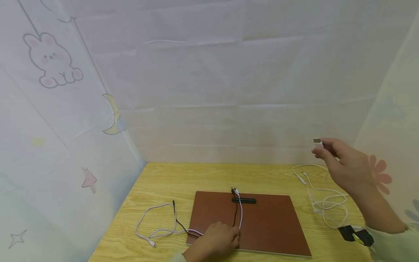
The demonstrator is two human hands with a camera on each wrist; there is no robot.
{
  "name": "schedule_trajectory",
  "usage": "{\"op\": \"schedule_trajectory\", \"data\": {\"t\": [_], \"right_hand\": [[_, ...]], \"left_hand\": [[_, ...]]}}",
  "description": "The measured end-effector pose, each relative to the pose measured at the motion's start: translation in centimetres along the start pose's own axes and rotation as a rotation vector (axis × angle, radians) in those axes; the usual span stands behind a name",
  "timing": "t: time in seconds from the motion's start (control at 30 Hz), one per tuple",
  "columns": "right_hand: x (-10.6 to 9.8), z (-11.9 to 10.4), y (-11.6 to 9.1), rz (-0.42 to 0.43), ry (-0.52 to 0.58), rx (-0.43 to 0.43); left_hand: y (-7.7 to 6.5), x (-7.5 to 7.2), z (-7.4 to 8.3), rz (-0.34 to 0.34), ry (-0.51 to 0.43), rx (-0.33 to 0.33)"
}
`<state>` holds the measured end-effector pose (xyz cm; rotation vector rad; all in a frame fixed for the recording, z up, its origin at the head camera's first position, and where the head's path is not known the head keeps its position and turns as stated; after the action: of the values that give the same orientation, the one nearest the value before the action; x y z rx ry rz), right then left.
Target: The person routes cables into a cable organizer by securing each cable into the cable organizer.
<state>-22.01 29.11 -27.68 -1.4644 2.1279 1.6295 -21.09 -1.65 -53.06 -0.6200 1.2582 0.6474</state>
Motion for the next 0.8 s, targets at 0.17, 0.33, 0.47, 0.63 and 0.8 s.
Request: {"op": "schedule_trajectory", "data": {"t": [0.17,0.33,0.47,0.63,0.8], "right_hand": [[0.6,-0.8,0.4,-0.032,0.019,0.018],[1.4,-1.9,1.0,-0.04,0.045,-0.013],[1.8,-2.8,1.3,-0.018,0.057,-0.074],[2.2,-3.6,1.6,-0.017,0.069,-0.091],[2.6,-4.3,1.8,-0.004,0.091,-0.14]], "left_hand": [[0.0,0.2,-0.1,0.016,0.007,0.005],[0.0,0.3,-0.2,0.003,-0.008,0.005],[0.0,0.3,-0.2,-0.02,-0.03,-0.005],[0.1,0.3,-0.2,-0.023,-0.031,-0.021],[0.2,0.5,-0.3,-0.016,-0.028,-0.027]]}}
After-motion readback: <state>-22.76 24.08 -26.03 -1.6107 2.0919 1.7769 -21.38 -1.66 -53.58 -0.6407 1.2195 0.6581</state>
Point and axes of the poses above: each hand's wrist, its own y-axis towards the middle knuckle, its own x-axis out of the palm, z = x × y, the point moved 5 cm from there along y, towards the middle knuckle, and after that the axes turned 1 degree about -x, right-handed, at the moved point
